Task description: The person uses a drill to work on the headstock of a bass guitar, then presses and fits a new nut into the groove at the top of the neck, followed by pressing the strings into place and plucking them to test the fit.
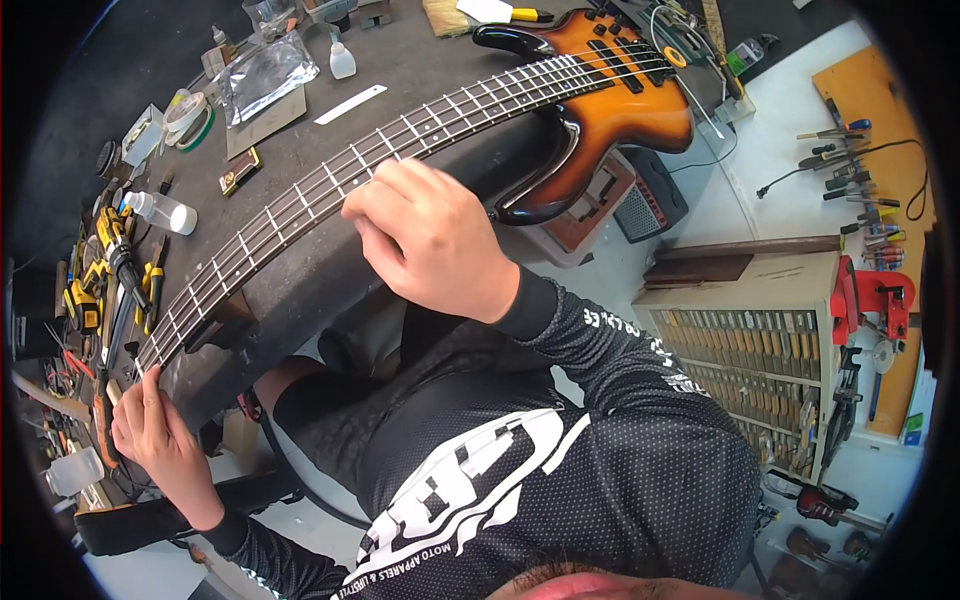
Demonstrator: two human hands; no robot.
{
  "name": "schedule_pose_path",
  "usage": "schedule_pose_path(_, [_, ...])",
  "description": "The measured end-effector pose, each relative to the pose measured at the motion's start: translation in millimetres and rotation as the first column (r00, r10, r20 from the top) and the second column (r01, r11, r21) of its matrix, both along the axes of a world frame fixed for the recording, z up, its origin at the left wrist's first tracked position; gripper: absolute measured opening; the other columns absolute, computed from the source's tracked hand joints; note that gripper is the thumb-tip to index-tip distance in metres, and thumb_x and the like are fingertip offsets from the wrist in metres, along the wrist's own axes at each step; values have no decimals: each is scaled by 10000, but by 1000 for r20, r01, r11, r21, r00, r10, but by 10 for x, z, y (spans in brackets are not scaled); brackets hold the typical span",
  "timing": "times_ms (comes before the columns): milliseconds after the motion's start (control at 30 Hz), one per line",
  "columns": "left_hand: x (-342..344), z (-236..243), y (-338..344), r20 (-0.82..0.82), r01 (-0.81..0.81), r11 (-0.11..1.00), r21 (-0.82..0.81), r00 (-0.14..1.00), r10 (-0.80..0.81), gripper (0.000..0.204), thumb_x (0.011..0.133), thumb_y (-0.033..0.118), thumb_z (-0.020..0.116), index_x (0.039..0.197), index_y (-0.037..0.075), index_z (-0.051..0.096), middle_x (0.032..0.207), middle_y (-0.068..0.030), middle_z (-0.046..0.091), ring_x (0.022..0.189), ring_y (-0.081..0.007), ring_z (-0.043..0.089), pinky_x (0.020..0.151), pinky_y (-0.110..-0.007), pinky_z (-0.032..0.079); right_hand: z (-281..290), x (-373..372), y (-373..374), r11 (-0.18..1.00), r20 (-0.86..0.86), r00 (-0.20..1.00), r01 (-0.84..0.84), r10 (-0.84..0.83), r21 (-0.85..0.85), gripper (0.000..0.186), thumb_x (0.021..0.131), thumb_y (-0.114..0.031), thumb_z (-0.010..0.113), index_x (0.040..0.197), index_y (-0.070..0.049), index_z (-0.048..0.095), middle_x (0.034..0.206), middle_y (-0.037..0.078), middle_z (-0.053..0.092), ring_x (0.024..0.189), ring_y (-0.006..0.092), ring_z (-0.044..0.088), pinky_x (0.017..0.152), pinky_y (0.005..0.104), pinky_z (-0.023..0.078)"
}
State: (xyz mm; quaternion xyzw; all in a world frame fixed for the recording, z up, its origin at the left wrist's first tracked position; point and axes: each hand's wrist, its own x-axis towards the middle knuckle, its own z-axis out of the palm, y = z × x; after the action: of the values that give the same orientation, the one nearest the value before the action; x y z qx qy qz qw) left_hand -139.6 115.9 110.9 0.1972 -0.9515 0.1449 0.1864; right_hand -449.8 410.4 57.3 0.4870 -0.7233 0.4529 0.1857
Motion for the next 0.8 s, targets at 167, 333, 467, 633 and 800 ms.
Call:
schedule_pose_path(167, [3, 61, 60, -111, 45, 996, -71, 992, -53, 327, 1046, 119, 788, 1371, 98, 813, 1313, -111, 760, 1274, -338, 691, 1187, -483, 413, 146, -51, -95, 991, -146, 983, 119, -110, 60, 269, 941, -99, 815, 1207, -120, 781, 1199, 95, 692, 1200, 345, 656, 1031, 477, 492])
schedule_pose_path(333, [-203, -95, 75, -191, 16, 1000, 15, 982, -13, 364, 1033, 97, 806, 1395, 136, 814, 1310, -70, 754, 1285, -294, 684, 1169, -459, 430, 165, -122, -75, 975, -216, 969, 154, -118, 159, 222, 956, -139, 815, 1175, -142, 781, 1179, 65, 670, 1181, 313, 639, 1022, 470, 472])
schedule_pose_path(467, [-282, -52, 136, -254, 50, 998, 41, 966, -38, 336, 955, 65, 835, 1285, 125, 843, 1185, -30, 728, 1207, -283, 675, 1122, -478, 437, 215, -112, -46, 973, -212, 971, 148, -108, 180, 212, 958, -123, 825, 1168, -125, 791, 1173, 63, 682, 1161, 316, 643, 1009, 468, 471])
schedule_pose_path(633, [-305, 42, 138, -192, 18, 995, 95, 981, 0, 203, 1003, 156, 848, 1198, 100, 836, 1184, -38, 726, 1193, -282, 650, 1103, -448, 406, 196, -123, -58, 969, -240, 967, 136, -84, 207, 143, 953, -99, 825, 1087, -103, 777, 1148, 65, 680, 1158, 316, 638, 1011, 464, 458])
schedule_pose_path(800, [-326, 80, 88, -163, 14, 990, 138, 987, 8, 191, 1006, 209, 856, 1158, 98, 824, 1189, -30, 720, 1204, -282, 638, 1112, -457, 393, 266, -137, -89, 965, -224, 972, 124, -71, 230, 228, 955, -111, 823, 1177, -113, 770, 1179, 65, 685, 1171, 314, 635, 1036, 464, 443])
